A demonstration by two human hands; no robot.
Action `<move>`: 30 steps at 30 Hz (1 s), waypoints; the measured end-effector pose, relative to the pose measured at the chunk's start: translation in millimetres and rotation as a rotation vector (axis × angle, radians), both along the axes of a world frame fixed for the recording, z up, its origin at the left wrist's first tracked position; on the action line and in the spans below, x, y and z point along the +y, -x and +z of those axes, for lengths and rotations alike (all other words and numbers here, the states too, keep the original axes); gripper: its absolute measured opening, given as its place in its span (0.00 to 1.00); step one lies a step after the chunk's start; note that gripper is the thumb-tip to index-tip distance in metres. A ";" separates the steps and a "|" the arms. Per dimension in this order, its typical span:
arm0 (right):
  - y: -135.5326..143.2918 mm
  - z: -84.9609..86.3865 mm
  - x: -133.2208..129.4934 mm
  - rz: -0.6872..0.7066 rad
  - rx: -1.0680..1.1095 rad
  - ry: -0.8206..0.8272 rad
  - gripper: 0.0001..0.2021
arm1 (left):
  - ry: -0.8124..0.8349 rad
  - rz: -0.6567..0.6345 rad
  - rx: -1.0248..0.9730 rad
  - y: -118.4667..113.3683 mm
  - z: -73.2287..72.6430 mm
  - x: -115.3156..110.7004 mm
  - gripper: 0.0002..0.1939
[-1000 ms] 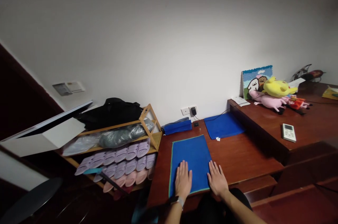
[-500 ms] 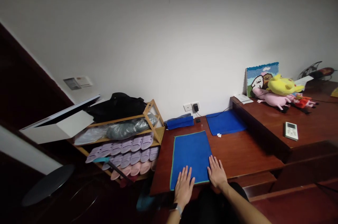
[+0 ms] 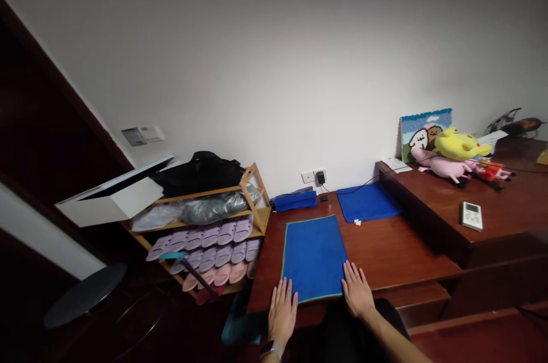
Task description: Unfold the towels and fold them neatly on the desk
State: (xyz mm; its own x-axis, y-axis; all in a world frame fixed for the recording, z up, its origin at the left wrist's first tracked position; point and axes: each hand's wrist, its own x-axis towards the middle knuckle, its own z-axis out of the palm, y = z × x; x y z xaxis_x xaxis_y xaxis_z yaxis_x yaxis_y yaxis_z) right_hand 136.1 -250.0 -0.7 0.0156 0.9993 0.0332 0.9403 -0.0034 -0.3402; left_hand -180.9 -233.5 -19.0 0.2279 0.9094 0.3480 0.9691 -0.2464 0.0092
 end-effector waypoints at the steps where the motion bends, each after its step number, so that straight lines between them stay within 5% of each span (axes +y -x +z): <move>1: -0.5 -1.5 -1.7 0.005 0.000 -0.006 0.32 | -0.012 -0.007 -0.004 -6.6 4.0 1.7 0.29; 4: -0.7 -2.6 -3.1 0.002 0.003 -0.029 0.32 | 0.009 -0.093 -0.019 -46.0 18.2 8.9 0.28; 10: 0.7 -6.6 -0.3 0.015 -0.021 -0.068 0.31 | 0.205 -0.307 -0.039 -160.7 31.5 21.6 0.30; 13: 1.1 -11.2 1.1 0.026 -0.042 -0.076 0.31 | 0.252 -0.331 -0.046 -178.3 27.3 22.5 0.30; 16: 1.2 -15.0 1.9 0.015 -0.043 -0.103 0.31 | 0.244 -0.313 -0.027 -152.5 19.6 21.9 0.30; 24: 0.1 -5.2 -1.5 -0.002 -0.033 -0.067 0.31 | 0.166 0.011 0.016 -0.8 7.7 14.0 0.31; 30: 0.8 2.8 -5.5 -0.002 -0.029 -0.002 0.32 | 0.112 0.054 -0.023 22.1 0.4 10.2 0.32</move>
State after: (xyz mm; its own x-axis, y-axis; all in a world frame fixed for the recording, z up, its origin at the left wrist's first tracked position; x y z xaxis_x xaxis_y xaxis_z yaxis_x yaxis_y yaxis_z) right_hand 135.3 -255.5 2.1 0.0170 0.9992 0.0360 0.9497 -0.0049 -0.3131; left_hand -203.0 -223.3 -18.6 0.1709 0.9534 0.2485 0.9801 -0.1904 0.0564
